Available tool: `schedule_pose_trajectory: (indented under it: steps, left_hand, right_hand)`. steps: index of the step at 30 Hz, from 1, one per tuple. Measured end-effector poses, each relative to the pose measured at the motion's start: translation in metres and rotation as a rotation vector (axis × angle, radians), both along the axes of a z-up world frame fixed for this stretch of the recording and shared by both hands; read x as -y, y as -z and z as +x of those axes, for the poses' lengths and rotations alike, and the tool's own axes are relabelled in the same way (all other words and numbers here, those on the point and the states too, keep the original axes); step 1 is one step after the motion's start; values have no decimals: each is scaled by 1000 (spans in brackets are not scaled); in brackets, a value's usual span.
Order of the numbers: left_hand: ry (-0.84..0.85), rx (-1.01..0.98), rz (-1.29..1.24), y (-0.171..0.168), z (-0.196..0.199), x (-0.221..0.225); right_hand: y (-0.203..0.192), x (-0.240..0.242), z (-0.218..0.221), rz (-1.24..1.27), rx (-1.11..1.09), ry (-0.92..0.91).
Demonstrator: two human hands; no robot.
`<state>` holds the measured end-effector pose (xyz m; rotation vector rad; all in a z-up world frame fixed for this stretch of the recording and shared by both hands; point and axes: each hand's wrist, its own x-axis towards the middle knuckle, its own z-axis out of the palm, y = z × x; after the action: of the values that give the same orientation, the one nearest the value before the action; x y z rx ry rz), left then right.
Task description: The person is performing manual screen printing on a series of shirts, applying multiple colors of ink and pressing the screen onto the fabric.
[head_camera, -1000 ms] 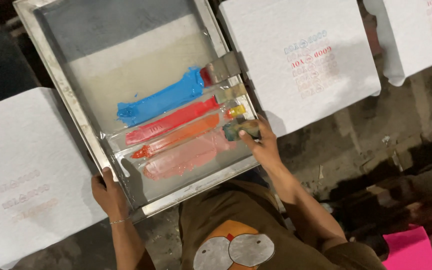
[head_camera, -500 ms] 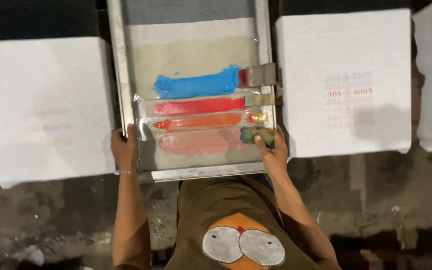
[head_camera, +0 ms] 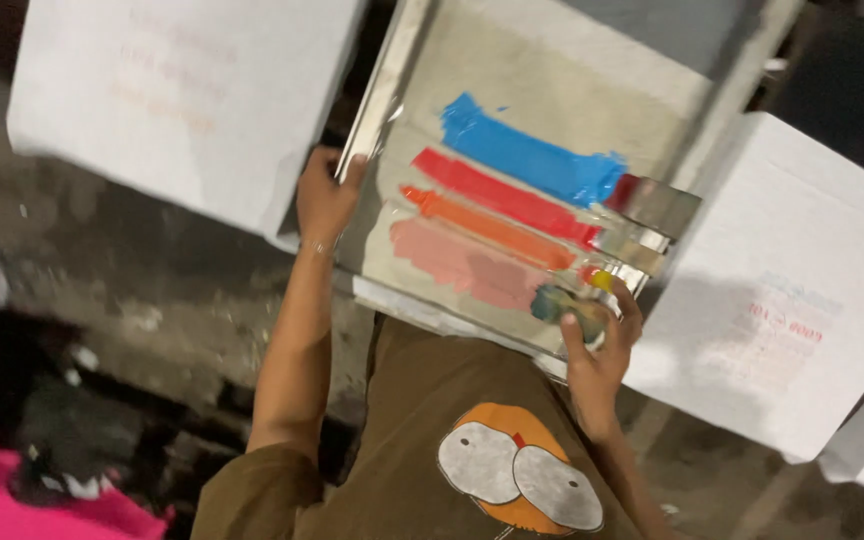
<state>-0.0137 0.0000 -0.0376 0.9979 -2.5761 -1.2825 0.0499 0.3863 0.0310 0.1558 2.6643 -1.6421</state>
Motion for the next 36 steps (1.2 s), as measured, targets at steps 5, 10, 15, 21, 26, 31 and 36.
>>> schedule_pose_trajectory:
  steps: [5, 10, 15, 21, 26, 31, 36]
  left_hand:
    - [-37, 74, -3, -2, 0, 2]
    - [70, 120, -36, 6, 1, 5]
    - [45, 95, -52, 9, 1, 3]
    - [22, 95, -49, 10, -1, 5]
    - [20, 85, -55, 14, -3, 2]
    - [36, 106, -53, 15, -4, 4]
    - [35, 47, -93, 20, -3, 3]
  right_hand:
    - [12, 51, -77, 231, -248, -660]
    - [-34, 142, -115, 394, -316, -1264]
    - [5, 158, -125, 503, -600, -1539]
    - [-7, 176, -132, 554, -629, -1679]
    - [-6, 156, -122, 550, -633, -1791]
    - [0, 123, -128, 591, -605, -1876]
    - [-18, 155, -137, 534, -505, -1789]
